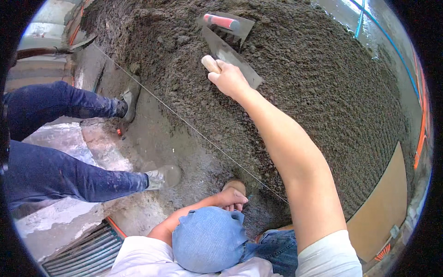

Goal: Smoothing and leveling a wet cement base layer on a floor using a trowel and a notched trowel.

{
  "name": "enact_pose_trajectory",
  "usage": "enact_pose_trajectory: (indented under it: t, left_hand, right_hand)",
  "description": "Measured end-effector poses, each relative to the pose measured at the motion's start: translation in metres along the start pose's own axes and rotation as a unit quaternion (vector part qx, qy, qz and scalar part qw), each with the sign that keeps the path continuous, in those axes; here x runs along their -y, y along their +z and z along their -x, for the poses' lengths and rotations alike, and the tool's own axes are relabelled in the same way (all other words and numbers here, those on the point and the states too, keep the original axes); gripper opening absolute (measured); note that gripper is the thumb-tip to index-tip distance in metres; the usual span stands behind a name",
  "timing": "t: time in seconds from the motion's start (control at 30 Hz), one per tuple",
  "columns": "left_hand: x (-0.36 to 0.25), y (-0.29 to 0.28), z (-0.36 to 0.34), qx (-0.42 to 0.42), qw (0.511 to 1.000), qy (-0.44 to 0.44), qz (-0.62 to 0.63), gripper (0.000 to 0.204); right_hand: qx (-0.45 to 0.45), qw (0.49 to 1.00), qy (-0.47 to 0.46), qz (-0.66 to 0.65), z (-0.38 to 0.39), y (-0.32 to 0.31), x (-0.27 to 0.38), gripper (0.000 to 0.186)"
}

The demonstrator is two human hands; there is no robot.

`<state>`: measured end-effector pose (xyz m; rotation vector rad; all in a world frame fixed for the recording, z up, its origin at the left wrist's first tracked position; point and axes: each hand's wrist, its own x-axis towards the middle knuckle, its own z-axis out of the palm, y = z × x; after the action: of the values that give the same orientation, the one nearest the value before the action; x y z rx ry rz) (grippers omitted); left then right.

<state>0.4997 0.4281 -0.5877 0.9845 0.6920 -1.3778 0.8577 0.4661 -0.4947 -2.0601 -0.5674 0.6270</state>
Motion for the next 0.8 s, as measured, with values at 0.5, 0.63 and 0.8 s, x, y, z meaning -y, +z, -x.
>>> enact_pose_trajectory:
  t: [0.5, 0.63, 0.8]
  left_hand:
    - [-0.01, 0.002, 0.004, 0.01, 0.999, 0.031, -0.009, 0.025]
    - [-0.014, 0.002, 0.019, -0.012, 0.999, -0.011, 0.034, 0.025]
    - [-0.007, 0.002, -0.001, 0.01, 0.999, 0.028, -0.013, 0.028]
  right_hand:
    - [0.109, 0.994, -0.007, -0.022, 0.013, 0.055, 0.035, 0.04]
    - [0.047, 0.995, 0.013, -0.091, 0.045, 0.034, 0.028, 0.041]
    - [0.114, 0.992, 0.017, -0.05, 0.051, 0.075, 0.029, 0.05]
